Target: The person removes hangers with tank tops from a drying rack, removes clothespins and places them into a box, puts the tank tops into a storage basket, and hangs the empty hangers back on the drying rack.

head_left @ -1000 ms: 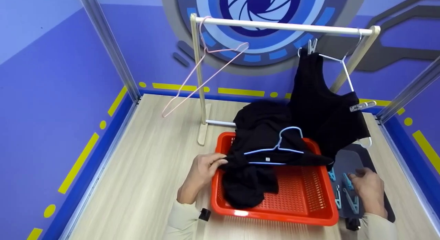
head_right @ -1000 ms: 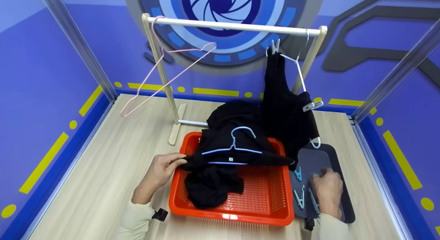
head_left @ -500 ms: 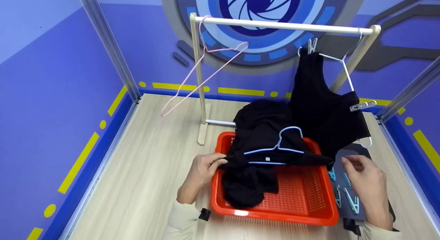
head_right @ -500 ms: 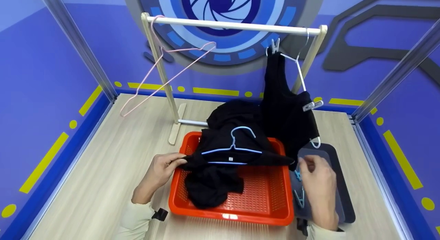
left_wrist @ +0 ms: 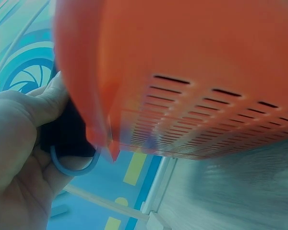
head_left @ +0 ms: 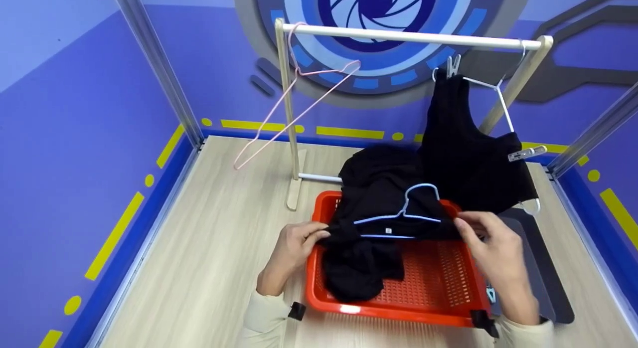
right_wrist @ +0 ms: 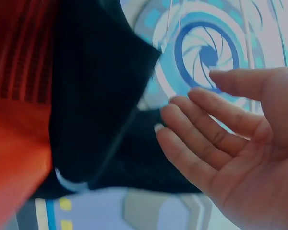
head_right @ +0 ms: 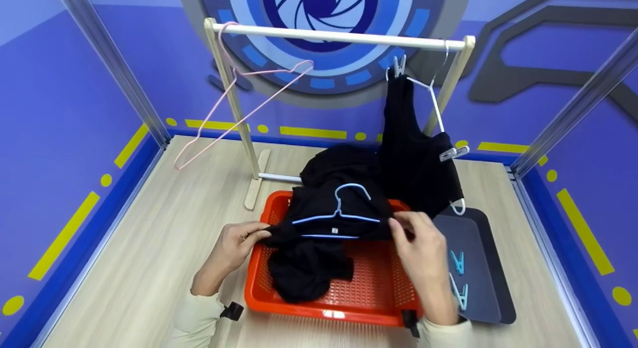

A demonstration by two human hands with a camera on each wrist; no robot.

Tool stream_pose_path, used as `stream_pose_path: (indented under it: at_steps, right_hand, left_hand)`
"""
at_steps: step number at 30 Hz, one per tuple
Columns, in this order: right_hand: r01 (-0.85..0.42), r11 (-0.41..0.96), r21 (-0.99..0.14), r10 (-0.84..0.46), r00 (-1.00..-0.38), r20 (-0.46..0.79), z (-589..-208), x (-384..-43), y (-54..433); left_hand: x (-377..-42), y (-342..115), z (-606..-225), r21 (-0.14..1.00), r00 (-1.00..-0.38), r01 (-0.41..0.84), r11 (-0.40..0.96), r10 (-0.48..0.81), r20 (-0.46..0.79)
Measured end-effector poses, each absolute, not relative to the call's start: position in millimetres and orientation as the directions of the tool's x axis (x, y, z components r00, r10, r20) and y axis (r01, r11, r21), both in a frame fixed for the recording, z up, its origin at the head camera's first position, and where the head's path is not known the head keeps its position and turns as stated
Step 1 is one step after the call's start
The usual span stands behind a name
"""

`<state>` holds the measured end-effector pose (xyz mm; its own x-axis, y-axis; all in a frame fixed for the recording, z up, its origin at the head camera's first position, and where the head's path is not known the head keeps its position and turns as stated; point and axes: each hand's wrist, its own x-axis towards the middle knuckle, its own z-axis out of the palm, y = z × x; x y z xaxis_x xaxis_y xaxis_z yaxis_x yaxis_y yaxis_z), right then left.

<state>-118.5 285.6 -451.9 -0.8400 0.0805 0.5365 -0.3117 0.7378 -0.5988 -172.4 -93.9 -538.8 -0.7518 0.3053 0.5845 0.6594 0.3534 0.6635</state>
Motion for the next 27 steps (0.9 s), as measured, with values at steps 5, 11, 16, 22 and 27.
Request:
stream_pose_path:
  at_steps: [5,11,16,22,27]
  right_hand:
    - [-0.412,0.710,-0.572,-0.004,-0.813,0.582,-458.0,-132.1,269.7]
    - [-0.484,0.699,-0.527,-0.121,-0.806,0.580,-464.6,-145.7,258.7]
    - [-0.532,0.677,-0.509,-0.189,-0.794,0.578,-467.5,-149.7,252.6]
    - [-0.597,0.644,-0.479,-0.212,-0.740,0.638,-468.8,-151.7,248.8]
    - [-0.628,0.632,-0.453,-0.211,-0.703,0.679,-472.3,-153.1,246.5]
  left_hand:
    - [-171.0,-94.0,-536.7,0.679,-0.763,0.646,0.348,0.308,0.569]
    - [-171.4,-94.1,-537.9,0.670,-0.756,0.655,0.351,0.308,0.577]
    - [-171.5,-94.3,-538.5,0.665,-0.756,0.654,0.360,0.309,0.577]
    - [-171.2,-93.2,-536.8,0.684,-0.778,0.628,0.371,0.309,0.547]
    - [-168.5,-92.9,-535.4,0.719,-0.805,0.593,0.364,0.292,0.516]
